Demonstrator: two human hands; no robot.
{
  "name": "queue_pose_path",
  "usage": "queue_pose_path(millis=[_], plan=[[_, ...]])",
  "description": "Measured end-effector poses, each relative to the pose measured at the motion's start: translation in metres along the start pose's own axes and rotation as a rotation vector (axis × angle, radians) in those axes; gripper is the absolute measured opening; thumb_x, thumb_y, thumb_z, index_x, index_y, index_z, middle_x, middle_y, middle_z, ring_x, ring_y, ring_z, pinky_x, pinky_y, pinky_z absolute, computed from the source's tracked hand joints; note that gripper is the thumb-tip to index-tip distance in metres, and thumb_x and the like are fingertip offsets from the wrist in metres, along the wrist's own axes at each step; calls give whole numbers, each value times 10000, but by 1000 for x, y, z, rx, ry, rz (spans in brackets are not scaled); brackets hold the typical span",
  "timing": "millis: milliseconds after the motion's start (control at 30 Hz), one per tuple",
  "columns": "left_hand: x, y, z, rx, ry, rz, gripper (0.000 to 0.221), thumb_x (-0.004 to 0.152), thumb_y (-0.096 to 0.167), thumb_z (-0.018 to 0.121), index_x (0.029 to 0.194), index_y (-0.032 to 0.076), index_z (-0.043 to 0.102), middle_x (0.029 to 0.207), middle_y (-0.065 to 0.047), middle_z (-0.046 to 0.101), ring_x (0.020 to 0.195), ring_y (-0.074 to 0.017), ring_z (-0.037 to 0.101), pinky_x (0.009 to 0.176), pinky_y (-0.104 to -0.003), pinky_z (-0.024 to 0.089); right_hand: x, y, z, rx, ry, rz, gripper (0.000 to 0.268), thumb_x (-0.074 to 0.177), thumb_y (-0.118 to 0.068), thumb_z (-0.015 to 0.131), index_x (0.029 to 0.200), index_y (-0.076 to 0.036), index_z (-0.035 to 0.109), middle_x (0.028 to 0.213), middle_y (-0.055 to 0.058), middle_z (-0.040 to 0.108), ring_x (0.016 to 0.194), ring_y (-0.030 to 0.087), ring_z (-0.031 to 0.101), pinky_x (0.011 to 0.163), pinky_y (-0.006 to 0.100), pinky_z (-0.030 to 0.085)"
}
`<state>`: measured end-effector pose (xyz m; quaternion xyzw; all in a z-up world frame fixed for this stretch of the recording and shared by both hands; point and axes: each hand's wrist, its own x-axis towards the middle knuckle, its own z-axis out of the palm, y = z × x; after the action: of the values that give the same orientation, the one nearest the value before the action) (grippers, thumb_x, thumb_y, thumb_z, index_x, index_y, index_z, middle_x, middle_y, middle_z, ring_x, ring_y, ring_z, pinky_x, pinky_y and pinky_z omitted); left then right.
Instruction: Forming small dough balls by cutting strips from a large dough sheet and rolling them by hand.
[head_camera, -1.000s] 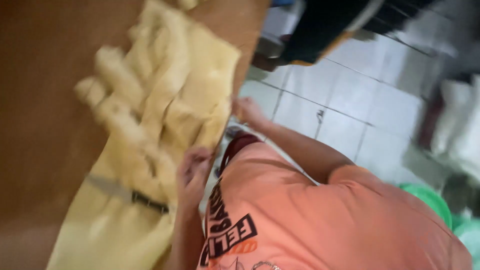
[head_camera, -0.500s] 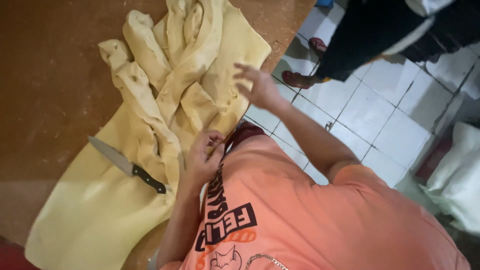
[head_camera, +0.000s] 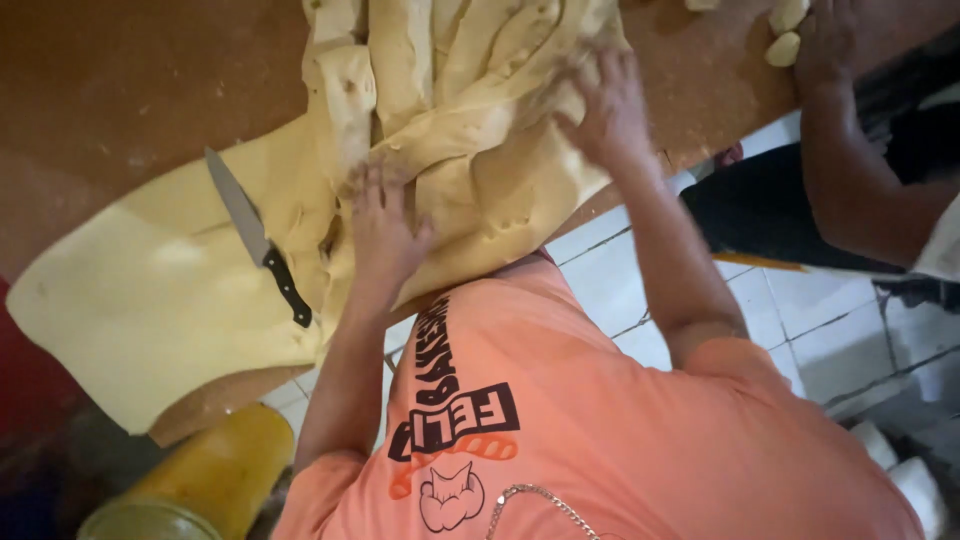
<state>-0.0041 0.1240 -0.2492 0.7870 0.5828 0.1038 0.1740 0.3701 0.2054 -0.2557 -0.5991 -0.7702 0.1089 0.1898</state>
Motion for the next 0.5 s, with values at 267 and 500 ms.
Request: queue_pose_path(millis=[267, 500], plan=[[20, -7, -19, 113, -40, -278, 796, 831, 299, 697, 1583, 131, 496, 1770, -112, 144, 1510, -408, 364, 1035, -640, 402, 100, 23, -61, -101, -513, -38, 1175, 702, -402, 918, 1703, -187, 342, 1683, 336, 226, 1500, 599, 155, 1194, 695, 191], [-8, -40, -18, 117, 181, -542, 919, 807, 446, 896, 1575, 182, 466, 1623, -213, 315, 1372, -506, 402, 1039, -684, 424, 125, -41, -21, 290, -331, -414, 780, 857, -274, 937, 1519, -17, 612, 1580, 278, 478, 1466, 463, 381, 1194, 610, 287]])
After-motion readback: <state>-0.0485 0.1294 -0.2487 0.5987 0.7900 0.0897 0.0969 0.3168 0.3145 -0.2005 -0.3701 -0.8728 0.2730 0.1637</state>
